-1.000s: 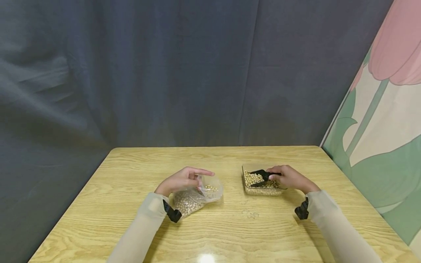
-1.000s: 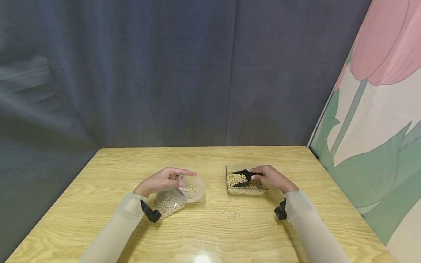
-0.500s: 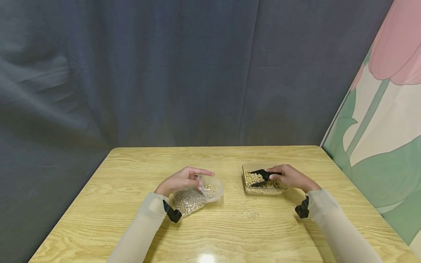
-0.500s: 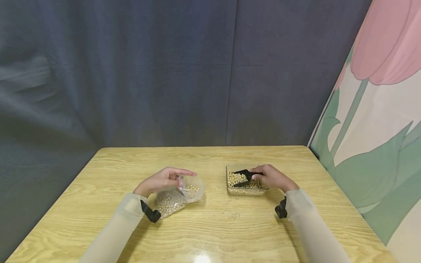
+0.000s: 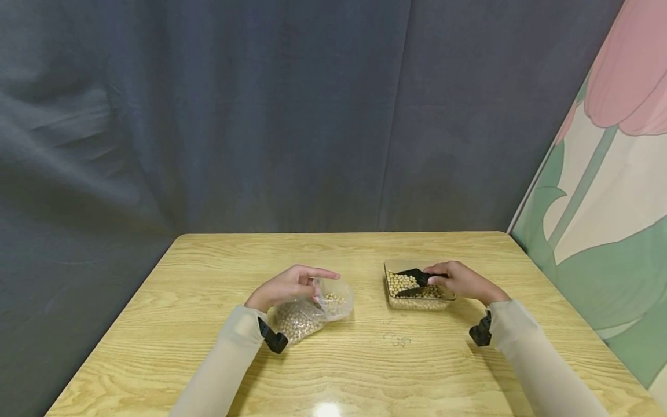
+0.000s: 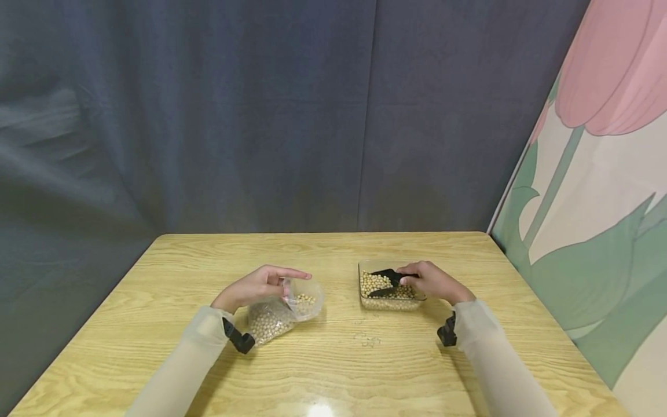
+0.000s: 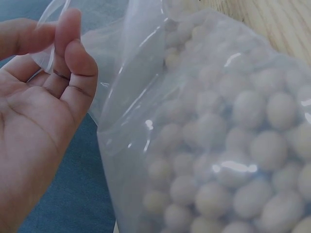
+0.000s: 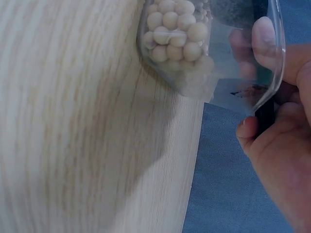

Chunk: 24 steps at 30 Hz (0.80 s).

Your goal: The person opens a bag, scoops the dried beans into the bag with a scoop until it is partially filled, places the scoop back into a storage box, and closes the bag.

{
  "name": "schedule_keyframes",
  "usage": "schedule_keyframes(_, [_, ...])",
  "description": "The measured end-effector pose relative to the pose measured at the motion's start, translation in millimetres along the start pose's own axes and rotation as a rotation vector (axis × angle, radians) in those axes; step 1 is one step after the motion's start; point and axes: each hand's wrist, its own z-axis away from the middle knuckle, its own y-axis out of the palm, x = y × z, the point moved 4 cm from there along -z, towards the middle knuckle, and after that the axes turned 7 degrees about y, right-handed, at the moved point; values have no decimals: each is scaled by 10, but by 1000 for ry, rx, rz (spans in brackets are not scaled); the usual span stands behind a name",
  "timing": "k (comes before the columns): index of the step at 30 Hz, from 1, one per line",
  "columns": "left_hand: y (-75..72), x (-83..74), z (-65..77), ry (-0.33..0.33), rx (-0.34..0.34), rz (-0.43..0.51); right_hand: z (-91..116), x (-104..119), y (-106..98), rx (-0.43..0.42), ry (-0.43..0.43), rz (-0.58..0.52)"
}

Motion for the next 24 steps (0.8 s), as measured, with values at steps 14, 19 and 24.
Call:
schedule_keyframes(14, [-2,-7,0,14,3,2,37,4,-23,4,24,-33])
schedule_keyframes(19, [-2,-6,3,13,6,-3,42,-12,-28,9,32,-57])
schedule_keyframes(24, [-2,4,4,3,1,-3,43,-21,-28,19,36,-75])
